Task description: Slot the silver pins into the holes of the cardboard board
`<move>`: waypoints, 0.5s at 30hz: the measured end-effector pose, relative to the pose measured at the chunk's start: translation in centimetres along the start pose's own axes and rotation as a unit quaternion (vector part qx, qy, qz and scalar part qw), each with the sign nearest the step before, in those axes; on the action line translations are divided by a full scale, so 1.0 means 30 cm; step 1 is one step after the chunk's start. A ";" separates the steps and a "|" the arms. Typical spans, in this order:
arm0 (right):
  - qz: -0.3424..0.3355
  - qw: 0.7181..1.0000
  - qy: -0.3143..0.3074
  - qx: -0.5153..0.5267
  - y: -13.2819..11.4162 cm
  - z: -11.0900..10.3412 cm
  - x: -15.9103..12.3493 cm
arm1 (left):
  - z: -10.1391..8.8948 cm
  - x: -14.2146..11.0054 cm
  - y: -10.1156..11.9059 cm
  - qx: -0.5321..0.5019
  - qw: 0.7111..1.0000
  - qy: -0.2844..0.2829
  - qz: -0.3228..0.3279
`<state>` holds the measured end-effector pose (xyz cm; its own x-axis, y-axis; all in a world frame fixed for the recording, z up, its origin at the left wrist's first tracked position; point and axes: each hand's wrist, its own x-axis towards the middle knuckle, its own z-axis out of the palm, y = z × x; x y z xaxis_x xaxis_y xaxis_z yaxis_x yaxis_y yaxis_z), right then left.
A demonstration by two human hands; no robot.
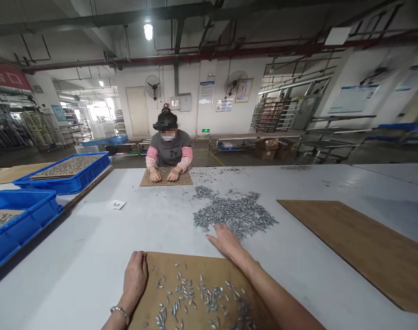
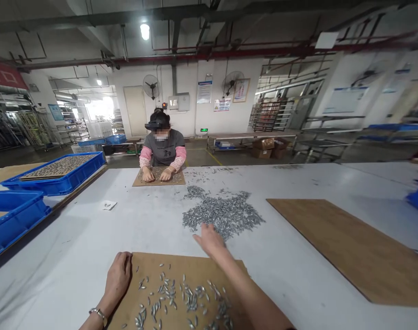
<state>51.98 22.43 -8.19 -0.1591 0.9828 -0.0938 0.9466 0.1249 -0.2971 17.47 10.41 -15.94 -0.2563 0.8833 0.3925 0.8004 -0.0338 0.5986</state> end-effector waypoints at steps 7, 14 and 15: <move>0.128 0.982 0.115 -0.075 0.191 0.074 0.072 | 0.001 0.004 -0.006 0.007 1.000 -0.002 0.004; 0.140 0.985 0.089 -0.038 0.134 0.117 0.111 | -0.015 0.003 0.021 0.033 0.999 -0.021 0.011; 0.139 0.986 0.082 -0.032 0.135 0.118 0.112 | -0.015 0.003 0.023 0.035 0.999 -0.023 0.010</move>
<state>54.31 25.76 -13.07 0.1515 0.9884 -0.0073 0.9638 -0.1493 -0.2209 17.75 10.27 -15.19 -0.2148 0.9036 0.3706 0.8418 -0.0211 0.5393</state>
